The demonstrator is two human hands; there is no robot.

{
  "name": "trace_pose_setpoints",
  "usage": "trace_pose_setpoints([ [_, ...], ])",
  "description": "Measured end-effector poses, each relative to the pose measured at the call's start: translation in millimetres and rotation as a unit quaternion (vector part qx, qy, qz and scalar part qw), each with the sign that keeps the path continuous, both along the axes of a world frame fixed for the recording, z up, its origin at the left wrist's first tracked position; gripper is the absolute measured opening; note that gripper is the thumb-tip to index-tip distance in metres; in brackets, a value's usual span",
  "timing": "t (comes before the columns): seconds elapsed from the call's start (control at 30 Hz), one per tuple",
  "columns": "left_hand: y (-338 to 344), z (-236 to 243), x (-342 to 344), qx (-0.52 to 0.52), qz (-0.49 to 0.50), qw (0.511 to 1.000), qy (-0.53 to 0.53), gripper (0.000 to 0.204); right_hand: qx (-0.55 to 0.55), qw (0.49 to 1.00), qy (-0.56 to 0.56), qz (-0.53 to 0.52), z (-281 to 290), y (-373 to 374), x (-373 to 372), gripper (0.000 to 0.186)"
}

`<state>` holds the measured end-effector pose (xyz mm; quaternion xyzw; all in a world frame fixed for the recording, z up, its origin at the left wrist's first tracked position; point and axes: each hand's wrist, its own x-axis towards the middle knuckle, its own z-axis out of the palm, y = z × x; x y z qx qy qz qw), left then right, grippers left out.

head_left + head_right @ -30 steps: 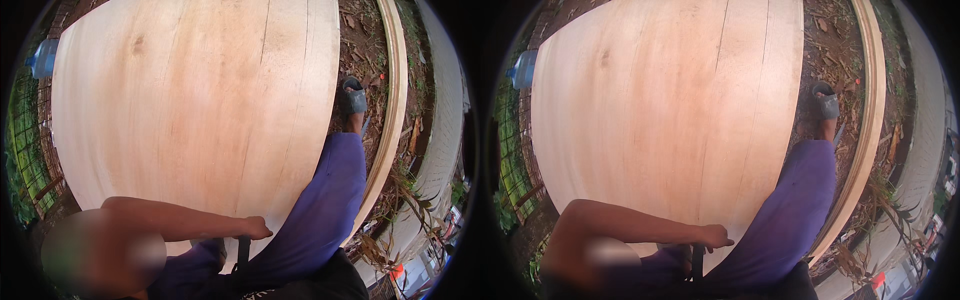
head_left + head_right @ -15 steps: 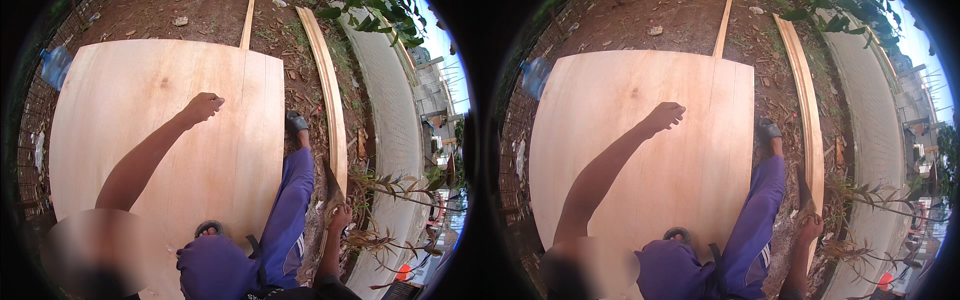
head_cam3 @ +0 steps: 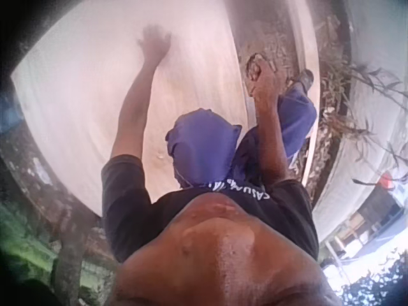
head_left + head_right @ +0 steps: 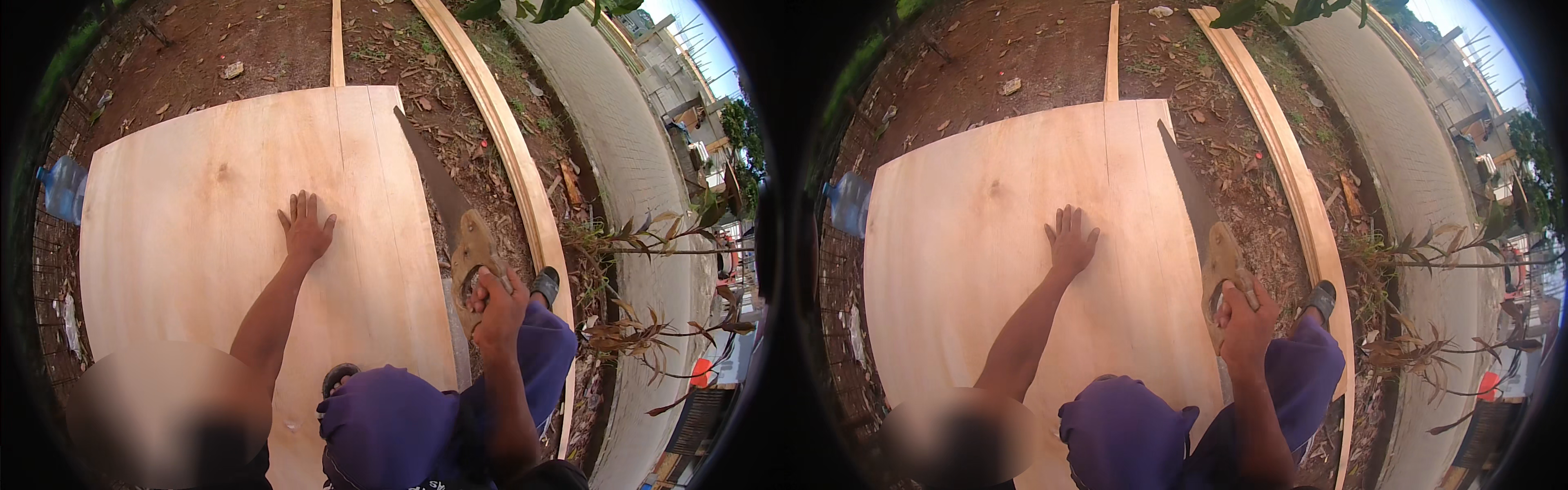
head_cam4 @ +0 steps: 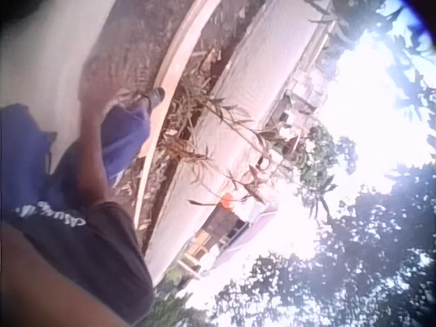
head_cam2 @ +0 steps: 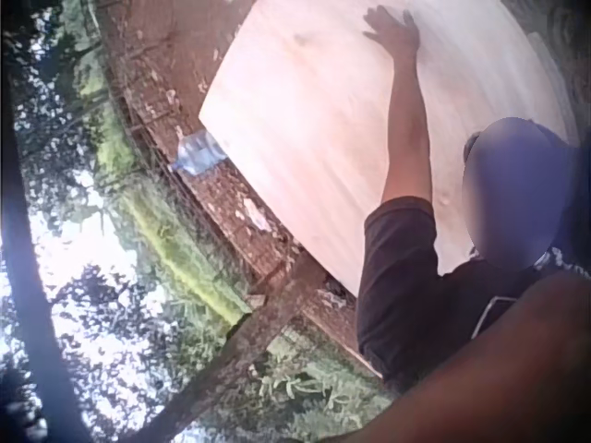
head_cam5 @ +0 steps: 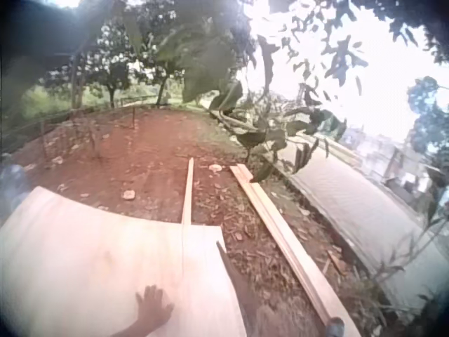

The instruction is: The person uses a hand saw to cut a large plywood sheet placed on the ground. They hold the sheet steady with one hand while sawing along a marked line, then lift and reposition the sheet to continue cutting.

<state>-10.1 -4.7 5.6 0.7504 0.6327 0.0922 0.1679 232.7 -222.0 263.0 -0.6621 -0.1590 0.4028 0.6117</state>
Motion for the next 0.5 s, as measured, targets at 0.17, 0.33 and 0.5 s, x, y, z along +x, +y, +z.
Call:
trace_pose_setpoints([
  [0.17,-8,9,12,0.062,-0.042,0.997,0.033,0.075,-0.021,0.987,-0.156,0.041,-80,5,-26,0.038],
  [0.33,-6,16,12,0.023,-0.037,0.997,0.062,0.076,-0.018,0.976,-0.194,0.099,-102,1,-17,0.039],
  [0.5,-4,11,12,0.007,-0.036,0.997,0.067,0.076,-0.074,0.973,-0.188,0.113,-103,-19,-17,0.041],
])
